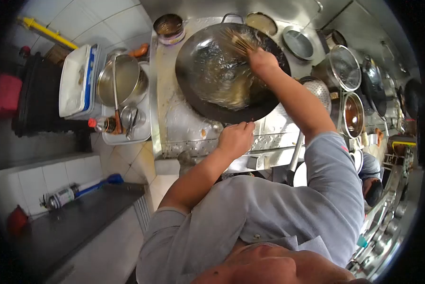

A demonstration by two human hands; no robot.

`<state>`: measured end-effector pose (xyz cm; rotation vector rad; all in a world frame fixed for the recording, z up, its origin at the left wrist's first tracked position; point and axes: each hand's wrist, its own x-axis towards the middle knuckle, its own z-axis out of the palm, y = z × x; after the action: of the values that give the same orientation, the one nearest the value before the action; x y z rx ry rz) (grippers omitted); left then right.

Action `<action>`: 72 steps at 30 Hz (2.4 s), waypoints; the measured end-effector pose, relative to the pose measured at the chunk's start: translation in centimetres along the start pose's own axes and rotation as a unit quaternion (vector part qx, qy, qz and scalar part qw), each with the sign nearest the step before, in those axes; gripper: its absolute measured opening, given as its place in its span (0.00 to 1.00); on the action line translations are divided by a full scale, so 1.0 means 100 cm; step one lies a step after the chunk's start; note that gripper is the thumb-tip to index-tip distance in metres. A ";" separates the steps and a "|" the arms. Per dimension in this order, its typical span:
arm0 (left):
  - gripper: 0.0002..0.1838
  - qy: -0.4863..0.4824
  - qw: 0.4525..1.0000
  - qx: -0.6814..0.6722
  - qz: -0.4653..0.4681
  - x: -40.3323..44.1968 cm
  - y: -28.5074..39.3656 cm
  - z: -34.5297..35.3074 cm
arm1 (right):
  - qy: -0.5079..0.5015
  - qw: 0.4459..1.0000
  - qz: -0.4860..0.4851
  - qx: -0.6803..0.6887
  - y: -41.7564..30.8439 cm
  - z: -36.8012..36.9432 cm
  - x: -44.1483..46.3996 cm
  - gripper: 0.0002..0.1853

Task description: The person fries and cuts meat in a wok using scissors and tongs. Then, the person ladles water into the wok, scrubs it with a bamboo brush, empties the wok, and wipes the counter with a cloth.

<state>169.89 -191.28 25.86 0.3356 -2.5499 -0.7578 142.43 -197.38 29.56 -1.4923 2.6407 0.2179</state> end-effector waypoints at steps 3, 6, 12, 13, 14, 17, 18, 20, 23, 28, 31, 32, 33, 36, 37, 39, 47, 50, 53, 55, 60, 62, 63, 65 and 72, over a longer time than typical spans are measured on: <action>0.07 -0.021 1.000 0.012 0.006 -0.002 -0.005 -0.004 | 0.001 0.996 -0.081 0.035 -0.047 0.032 0.023 0.21; 0.08 -0.037 0.999 0.021 0.007 0.002 -0.010 -0.005 | -0.109 0.975 -0.138 0.133 -0.063 -0.003 -0.039 0.30; 0.09 -0.029 1.000 0.009 0.000 0.002 -0.011 -0.004 | -0.296 0.914 -0.212 0.177 0.015 -0.061 -0.100 0.38; 0.09 -0.029 1.000 0.006 -0.003 0.002 -0.011 -0.003 | -0.300 0.913 -0.212 0.177 0.015 -0.070 -0.097 0.38; 0.09 -0.032 0.999 0.014 0.000 0.001 -0.012 0.000 | -0.325 0.912 -0.203 0.144 0.013 -0.075 -0.089 0.36; 0.09 -0.046 0.999 0.022 0.000 0.002 -0.006 -0.004 | -0.321 0.929 -0.124 0.133 -0.021 -0.044 -0.036 0.24; 0.09 -0.050 0.999 0.022 -0.001 0.004 -0.003 -0.006 | -0.299 0.935 -0.038 0.189 -0.043 -0.060 -0.025 0.22; 0.09 -0.064 0.998 0.029 -0.003 -0.001 -0.002 -0.001 | -0.215 0.948 -0.010 0.234 -0.055 -0.048 0.006 0.25; 0.08 -0.055 0.998 0.038 -0.001 0.002 -0.005 -0.003 | -0.132 0.961 -0.072 0.231 -0.050 -0.002 -0.005 0.26; 0.08 -0.055 0.998 0.020 0.011 0.003 -0.006 -0.009 | -0.290 0.925 -0.191 0.155 -0.023 -0.050 -0.037 0.34; 0.08 -0.067 0.997 0.030 0.005 0.004 -0.002 -0.007 | -0.204 0.952 0.015 0.226 -0.067 -0.048 -0.014 0.34; 0.08 -0.061 0.998 0.025 0.005 0.003 0.000 -0.006 | -0.205 0.952 0.017 0.228 -0.063 -0.035 -0.009 0.34; 0.08 -0.052 0.998 0.024 0.004 0.004 -0.001 -0.007 | -0.172 0.952 -0.013 0.253 -0.067 -0.028 -0.007 0.34; 0.07 -0.047 0.998 0.048 0.004 0.004 -0.001 -0.012 | -0.223 0.939 -0.042 0.257 -0.049 -0.047 -0.044 0.32; 0.07 -0.045 0.998 0.047 0.002 0.004 -0.002 -0.011 | -0.303 0.923 -0.039 0.233 -0.045 -0.065 -0.059 0.31; 0.05 -0.036 0.998 0.043 0.017 0.002 -0.005 -0.008 | -0.307 0.925 -0.059 0.216 -0.039 -0.065 -0.047 0.31; 0.03 -0.058 0.997 0.037 0.018 -0.004 -0.012 -0.009 | -0.260 0.923 -0.040 0.281 -0.053 -0.039 -0.053 0.33; 0.03 -0.075 0.996 0.048 0.012 -0.001 -0.017 -0.007 | -0.332 0.921 -0.165 0.120 0.004 -0.055 -0.079 0.28; 0.03 -0.067 0.997 0.028 0.024 0.001 -0.014 -0.008 | -0.354 0.916 -0.106 -0.158 0.043 -0.047 -0.057 0.23; 0.03 -0.083 0.995 0.053 0.024 0.002 -0.006 -0.016 | -0.241 0.946 -0.096 -0.195 0.041 -0.073 -0.045 0.16; 0.04 -0.065 0.996 0.054 0.017 0.004 -0.001 -0.024 | 0.054 0.997 0.043 -0.036 0.035 0.013 0.040 0.12; 0.04 -0.065 0.997 0.050 0.009 0.002 -0.002 -0.020 | 0.007 0.994 0.028 -0.104 0.038 -0.009 0.000 0.12; 0.04 -0.059 0.997 0.054 0.009 0.005 -0.004 -0.017 | -0.032 0.986 0.013 -0.164 0.037 -0.031 -0.023 0.13; 0.04 -0.056 0.997 0.049 0.010 0.001 -0.005 -0.012 | -0.126 0.970 -0.049 -0.201 0.048 -0.043 -0.064 0.17; 0.03 -0.039 0.999 0.030 0.005 0.002 -0.006 -0.010 | -0.185 0.957 -0.065 -0.212 0.029 -0.044 -0.086 0.13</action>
<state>170.23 -192.30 26.35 0.3176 -2.6501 -0.7037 144.26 -189.37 35.44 -1.5390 2.2752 0.9979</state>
